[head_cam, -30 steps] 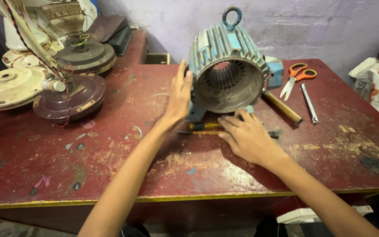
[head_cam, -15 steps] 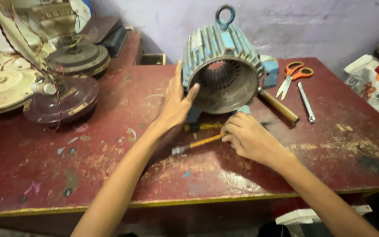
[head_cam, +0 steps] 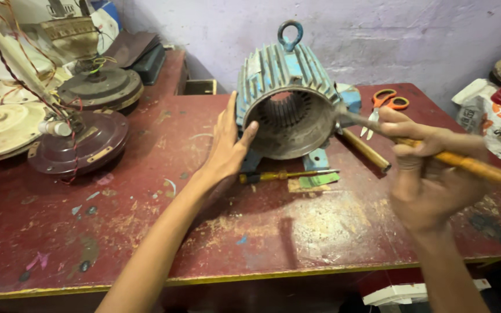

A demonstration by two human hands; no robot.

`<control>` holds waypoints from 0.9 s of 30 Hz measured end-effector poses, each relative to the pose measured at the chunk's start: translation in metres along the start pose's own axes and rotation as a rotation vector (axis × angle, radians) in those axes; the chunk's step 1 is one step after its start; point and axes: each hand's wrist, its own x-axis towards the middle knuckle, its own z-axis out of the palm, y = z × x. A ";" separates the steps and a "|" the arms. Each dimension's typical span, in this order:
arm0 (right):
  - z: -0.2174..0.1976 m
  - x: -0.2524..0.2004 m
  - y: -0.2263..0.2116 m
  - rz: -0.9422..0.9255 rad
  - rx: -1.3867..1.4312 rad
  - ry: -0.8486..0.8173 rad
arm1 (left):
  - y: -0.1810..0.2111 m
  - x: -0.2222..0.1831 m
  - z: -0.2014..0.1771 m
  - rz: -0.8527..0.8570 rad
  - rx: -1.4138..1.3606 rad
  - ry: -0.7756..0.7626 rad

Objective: The person cleans the interior of a blue electric motor housing using a green abrasive pad and a hammer. They repeatedly scrub the inner surface and tap the housing with the hammer to dislodge debris.

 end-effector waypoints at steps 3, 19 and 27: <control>0.013 -0.011 0.009 -0.005 -0.056 -0.100 | -0.001 -0.002 -0.001 0.028 0.002 0.003; 0.044 -0.048 0.012 0.386 0.272 -0.328 | 0.001 -0.001 -0.002 0.056 -0.031 0.024; 0.039 -0.022 0.002 0.315 -0.338 -0.502 | 0.000 0.000 -0.004 0.042 -0.044 0.013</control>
